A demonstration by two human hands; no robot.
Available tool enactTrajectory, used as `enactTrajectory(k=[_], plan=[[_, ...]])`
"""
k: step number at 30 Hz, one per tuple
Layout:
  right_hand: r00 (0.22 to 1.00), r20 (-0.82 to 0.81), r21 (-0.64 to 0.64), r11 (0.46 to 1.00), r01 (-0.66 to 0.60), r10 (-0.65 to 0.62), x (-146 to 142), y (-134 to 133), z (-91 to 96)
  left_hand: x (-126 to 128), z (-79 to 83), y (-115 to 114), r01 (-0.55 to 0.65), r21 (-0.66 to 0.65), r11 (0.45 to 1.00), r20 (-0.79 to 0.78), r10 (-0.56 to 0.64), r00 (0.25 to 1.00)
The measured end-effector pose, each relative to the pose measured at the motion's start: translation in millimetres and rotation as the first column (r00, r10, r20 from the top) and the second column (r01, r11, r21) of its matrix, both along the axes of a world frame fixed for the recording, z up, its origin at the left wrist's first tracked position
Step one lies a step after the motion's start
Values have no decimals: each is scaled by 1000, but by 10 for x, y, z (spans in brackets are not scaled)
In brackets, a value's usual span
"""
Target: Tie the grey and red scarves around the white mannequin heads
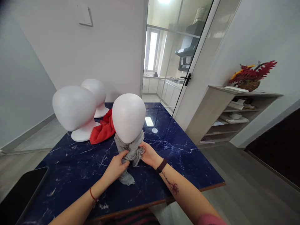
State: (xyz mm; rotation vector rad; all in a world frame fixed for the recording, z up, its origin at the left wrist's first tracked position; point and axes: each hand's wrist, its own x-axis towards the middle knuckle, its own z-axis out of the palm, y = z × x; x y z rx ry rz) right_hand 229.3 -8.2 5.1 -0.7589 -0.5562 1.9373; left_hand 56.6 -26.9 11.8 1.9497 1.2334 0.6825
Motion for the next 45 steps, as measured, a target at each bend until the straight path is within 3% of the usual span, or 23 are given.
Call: enactTrajectory(k=[4,9,15,19,22,29,32,35,37,39,41,43,45], plan=[[997,64,33,998,-54,52,-25,-43,38,-8,-34,23,15,8,1000,-33,-14,999],[995,67,49,996,71,-74,-57,-12,27,3,-74,54,-30,7,1000,-56,31,998],[986,-10,84,982,169,-168,-45,14,35,-16,53,-2,-36,-23,999,45,37,998],[972,78,210,957,201,-221,-79,-39,59,-21,122,-40,-132,28,991,133,127,983],[966,157,211,963,169,-205,-97,-60,80,-1,102,-40,-177,79,981,99,169,981],[971,152,187,970,156,-185,-102,-85,110,63,-16,18,-100,205,974,-44,112,993],[975,143,208,969,137,-168,-103,-99,119,84,-36,38,-97,210,973,-2,99,995],[955,188,239,954,183,-231,-61,-77,113,86,-21,23,-122,213,969,112,100,989],[903,290,275,932,238,-316,-3,-41,81,76,-4,5,-134,205,970,188,95,978],[781,458,364,891,271,-424,58,-9,32,60,4,-5,-119,191,974,225,75,972],[557,604,516,812,271,-570,97,-3,-7,41,-6,1,-77,189,979,241,30,970],[298,627,694,690,206,-720,99,-33,-9,25,-32,19,-22,201,979,259,-32,965],[153,562,817,575,56,-813,72,-88,25,13,-61,40,9,209,978,278,-68,958]])
